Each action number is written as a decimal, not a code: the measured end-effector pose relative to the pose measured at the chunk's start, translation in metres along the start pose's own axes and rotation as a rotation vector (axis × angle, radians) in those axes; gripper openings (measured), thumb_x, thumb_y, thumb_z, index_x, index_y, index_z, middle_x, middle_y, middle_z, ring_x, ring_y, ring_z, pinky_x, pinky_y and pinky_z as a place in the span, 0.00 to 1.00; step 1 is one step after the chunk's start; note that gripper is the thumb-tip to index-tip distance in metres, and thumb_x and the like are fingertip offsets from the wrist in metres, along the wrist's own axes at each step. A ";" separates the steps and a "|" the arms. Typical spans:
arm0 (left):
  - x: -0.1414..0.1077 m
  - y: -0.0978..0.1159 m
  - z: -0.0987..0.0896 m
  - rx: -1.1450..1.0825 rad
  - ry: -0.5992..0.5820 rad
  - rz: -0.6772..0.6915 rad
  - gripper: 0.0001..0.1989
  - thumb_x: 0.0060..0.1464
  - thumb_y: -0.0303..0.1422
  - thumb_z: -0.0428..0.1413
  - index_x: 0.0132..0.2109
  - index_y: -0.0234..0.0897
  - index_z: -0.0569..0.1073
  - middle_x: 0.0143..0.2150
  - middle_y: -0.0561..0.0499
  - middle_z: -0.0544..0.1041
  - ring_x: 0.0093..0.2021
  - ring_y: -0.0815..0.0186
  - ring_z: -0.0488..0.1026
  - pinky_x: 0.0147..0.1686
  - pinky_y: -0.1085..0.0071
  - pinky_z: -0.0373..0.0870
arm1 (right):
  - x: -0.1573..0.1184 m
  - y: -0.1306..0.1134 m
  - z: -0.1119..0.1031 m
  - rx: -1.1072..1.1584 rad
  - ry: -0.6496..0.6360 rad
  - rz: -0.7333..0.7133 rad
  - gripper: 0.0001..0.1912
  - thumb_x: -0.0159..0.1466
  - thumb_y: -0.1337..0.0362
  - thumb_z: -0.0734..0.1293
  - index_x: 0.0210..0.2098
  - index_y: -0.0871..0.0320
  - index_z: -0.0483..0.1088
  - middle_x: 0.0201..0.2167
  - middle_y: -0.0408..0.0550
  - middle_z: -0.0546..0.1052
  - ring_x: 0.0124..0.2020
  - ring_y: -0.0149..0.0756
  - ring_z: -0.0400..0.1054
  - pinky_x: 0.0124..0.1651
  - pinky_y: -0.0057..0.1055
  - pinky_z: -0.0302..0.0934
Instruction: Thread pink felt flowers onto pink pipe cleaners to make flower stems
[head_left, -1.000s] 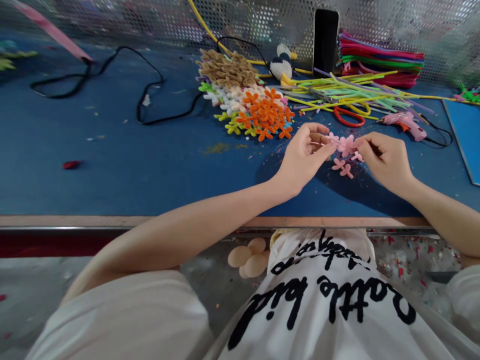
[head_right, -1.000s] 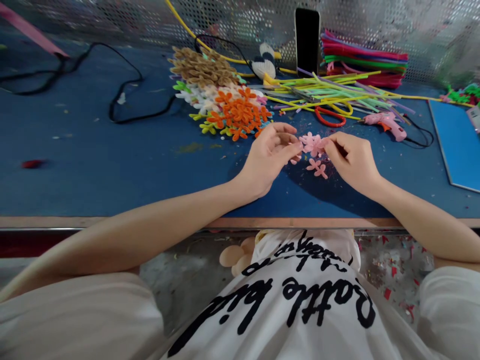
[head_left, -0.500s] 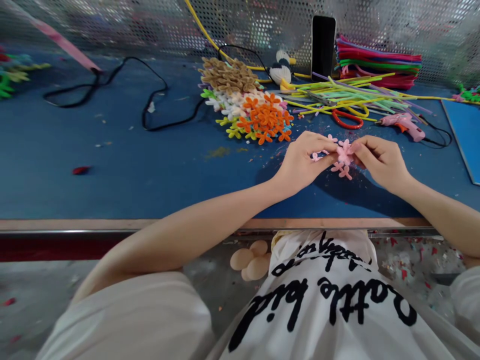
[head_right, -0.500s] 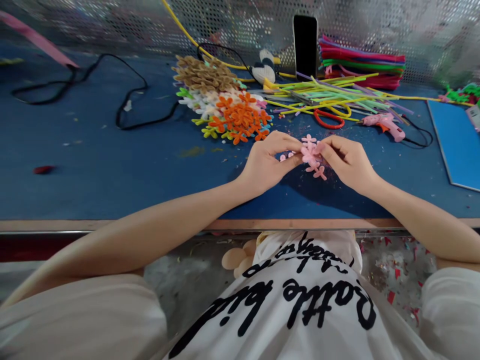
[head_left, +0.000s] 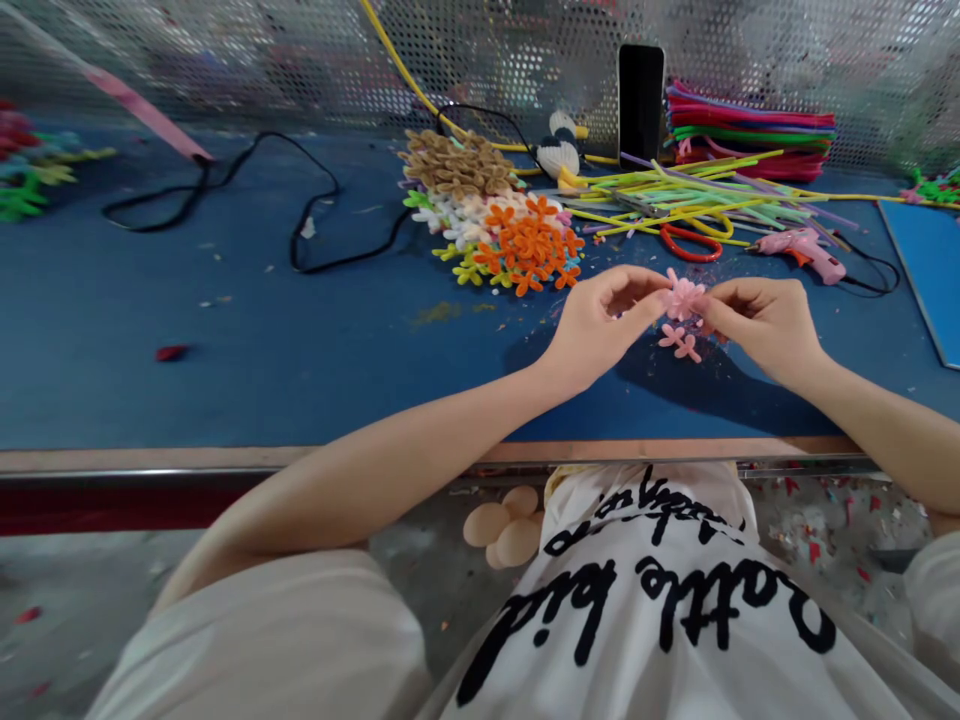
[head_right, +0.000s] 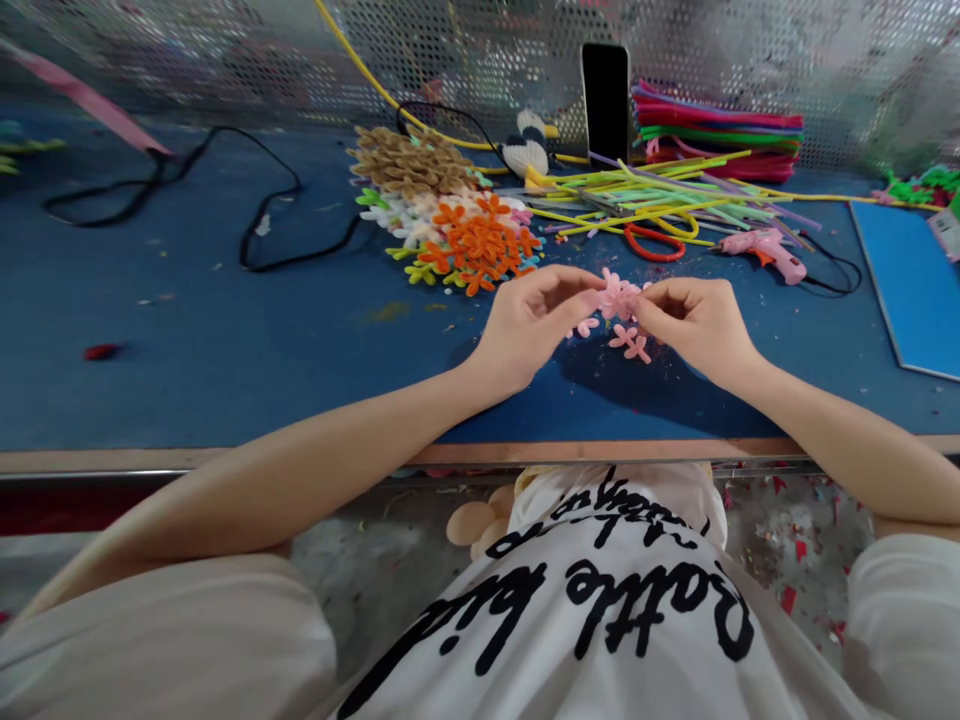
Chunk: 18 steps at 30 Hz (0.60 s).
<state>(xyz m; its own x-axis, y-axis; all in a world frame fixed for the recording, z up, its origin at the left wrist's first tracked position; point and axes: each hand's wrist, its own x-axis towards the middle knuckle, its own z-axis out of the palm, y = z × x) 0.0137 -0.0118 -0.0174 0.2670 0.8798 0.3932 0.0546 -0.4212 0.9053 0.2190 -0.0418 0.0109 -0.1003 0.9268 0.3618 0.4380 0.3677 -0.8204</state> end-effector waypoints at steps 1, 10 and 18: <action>-0.001 0.001 0.000 -0.013 -0.042 -0.018 0.14 0.59 0.43 0.63 0.43 0.36 0.80 0.42 0.47 0.84 0.41 0.64 0.80 0.42 0.70 0.76 | -0.001 0.000 0.000 -0.015 -0.018 -0.012 0.17 0.62 0.49 0.75 0.28 0.56 0.80 0.22 0.45 0.78 0.21 0.31 0.67 0.24 0.30 0.63; -0.001 -0.005 0.006 -0.206 -0.113 -0.165 0.19 0.53 0.49 0.67 0.36 0.35 0.80 0.33 0.49 0.83 0.35 0.65 0.80 0.39 0.68 0.77 | -0.004 0.004 0.004 -0.180 -0.036 -0.211 0.15 0.66 0.50 0.72 0.32 0.55 0.78 0.29 0.46 0.81 0.27 0.34 0.73 0.30 0.30 0.67; 0.001 -0.002 0.005 -0.430 -0.146 -0.226 0.17 0.47 0.44 0.72 0.33 0.36 0.79 0.31 0.52 0.81 0.32 0.70 0.76 0.39 0.70 0.76 | -0.001 0.011 0.003 -0.058 -0.019 -0.131 0.20 0.60 0.45 0.77 0.37 0.55 0.76 0.31 0.46 0.80 0.26 0.33 0.72 0.28 0.30 0.66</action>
<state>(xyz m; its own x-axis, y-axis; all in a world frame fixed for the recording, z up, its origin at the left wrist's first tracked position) 0.0190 -0.0110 -0.0197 0.4276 0.8857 0.1810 -0.2666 -0.0678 0.9614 0.2207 -0.0390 0.0003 -0.1763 0.8726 0.4555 0.4709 0.4812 -0.7394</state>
